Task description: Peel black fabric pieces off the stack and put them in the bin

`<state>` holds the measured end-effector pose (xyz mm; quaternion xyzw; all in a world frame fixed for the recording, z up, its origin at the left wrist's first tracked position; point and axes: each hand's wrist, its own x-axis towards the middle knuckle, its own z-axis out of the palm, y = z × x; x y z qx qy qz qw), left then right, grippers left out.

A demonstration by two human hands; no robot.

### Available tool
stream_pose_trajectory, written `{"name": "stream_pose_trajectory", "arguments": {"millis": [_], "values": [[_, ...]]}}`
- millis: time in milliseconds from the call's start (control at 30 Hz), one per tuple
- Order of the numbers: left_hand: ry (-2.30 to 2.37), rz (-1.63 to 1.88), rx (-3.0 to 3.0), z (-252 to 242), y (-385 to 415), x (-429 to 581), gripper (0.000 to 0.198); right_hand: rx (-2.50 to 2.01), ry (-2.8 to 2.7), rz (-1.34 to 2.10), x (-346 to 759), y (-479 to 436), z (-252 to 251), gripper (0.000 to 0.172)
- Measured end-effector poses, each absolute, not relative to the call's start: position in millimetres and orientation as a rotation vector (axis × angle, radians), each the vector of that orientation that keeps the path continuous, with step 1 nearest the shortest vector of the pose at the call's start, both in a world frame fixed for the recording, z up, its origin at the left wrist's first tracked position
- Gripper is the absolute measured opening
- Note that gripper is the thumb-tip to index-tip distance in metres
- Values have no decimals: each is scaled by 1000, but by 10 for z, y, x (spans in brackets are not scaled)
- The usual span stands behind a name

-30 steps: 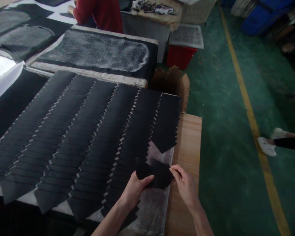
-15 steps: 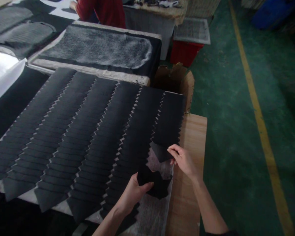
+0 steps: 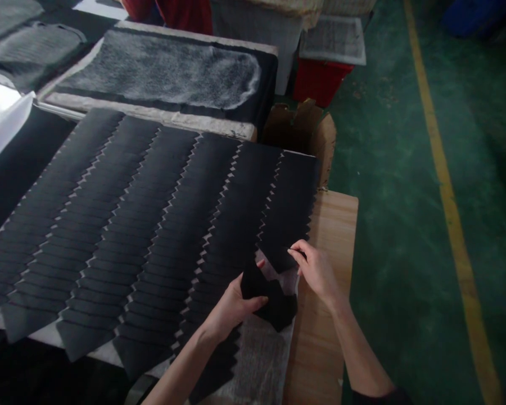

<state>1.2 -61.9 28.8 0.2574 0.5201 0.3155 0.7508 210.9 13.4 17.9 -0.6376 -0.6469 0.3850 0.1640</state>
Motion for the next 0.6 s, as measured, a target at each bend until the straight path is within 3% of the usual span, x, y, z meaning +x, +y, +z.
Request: {"name": "stream_pose_trajectory", "arguments": {"millis": [467, 600], "values": [[1082, 749, 473, 192, -469, 104, 98, -1845, -1886, 1036, 2117, 130, 163, 15], [1118, 736, 464, 213, -459, 114, 100, -2009, -1836, 901, 2168, 106, 132, 21]]}}
